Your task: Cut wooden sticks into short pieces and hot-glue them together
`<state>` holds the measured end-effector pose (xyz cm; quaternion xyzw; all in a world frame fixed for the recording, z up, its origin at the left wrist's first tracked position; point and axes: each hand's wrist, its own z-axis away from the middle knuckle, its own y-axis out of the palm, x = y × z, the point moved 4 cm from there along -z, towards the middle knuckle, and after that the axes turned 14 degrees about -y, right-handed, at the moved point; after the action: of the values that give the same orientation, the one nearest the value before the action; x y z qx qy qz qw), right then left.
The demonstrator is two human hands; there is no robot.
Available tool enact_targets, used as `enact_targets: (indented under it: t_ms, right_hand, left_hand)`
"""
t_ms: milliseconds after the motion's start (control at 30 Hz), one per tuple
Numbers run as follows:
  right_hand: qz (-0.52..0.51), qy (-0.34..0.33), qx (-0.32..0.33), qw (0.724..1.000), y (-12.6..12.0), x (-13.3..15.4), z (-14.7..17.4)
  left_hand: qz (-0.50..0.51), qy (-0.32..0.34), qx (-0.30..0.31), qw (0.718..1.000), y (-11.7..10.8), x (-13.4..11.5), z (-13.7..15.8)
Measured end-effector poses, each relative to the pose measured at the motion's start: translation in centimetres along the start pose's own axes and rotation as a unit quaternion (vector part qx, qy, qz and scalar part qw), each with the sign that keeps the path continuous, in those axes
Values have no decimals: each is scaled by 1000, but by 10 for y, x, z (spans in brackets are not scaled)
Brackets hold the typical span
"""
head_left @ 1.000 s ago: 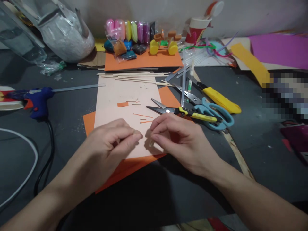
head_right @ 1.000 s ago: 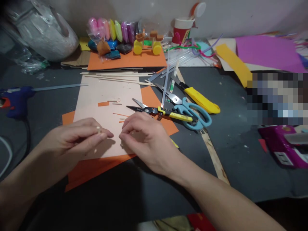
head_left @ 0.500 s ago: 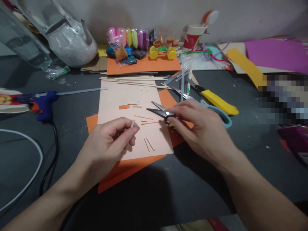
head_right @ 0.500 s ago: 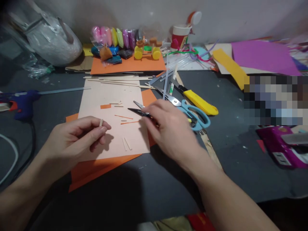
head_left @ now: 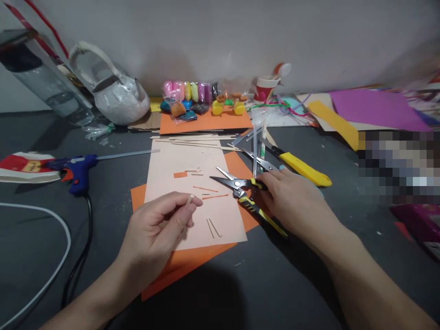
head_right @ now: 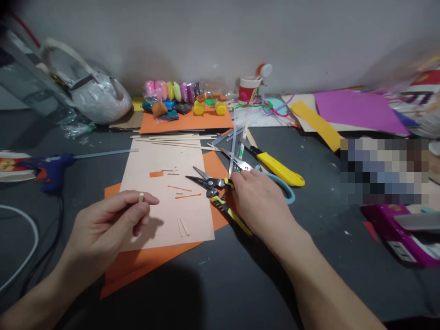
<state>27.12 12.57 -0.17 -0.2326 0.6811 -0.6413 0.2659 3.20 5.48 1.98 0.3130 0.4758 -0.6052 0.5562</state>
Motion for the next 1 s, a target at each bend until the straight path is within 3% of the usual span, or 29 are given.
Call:
enact_targets:
  t_ms: [133,233,333,467,533,633,733,900,1000]
  right_hand:
    - [-18,56,-43,997,-9,-3,3]
    - [-174,97,-137,970,-22,-2,7]
    - [-427,106,-197,876,-25,11,4]
    - [-695,97,-104,705,-10,47,-7]
    - [-730,92,-80,673,-5,59,-10]
    - [-731,65,-99,672,-4,67,-10]
    - [-726,47,-101,679,-7,73,-7]
    - [-619,91,0,780,-8,82,2]
    - [-567,81,23,819,-11,87,4]
  left_hand:
    - [26,54,3,998,-1,-6,2]
    - [28,59,53,996,0,-7,1]
    - [40,48,111,992,5,-7,2]
    - [83,11,170,982,13,-4,5]
    - [107,-30,208,972,17,-1,7]
    - [151,-82,236,956,20,2,9]
    - [154,-73,209,963,19,2,9]
    - [91,-22,114,989,15,3,7]
    - [69,2,96,993,15,3,7]
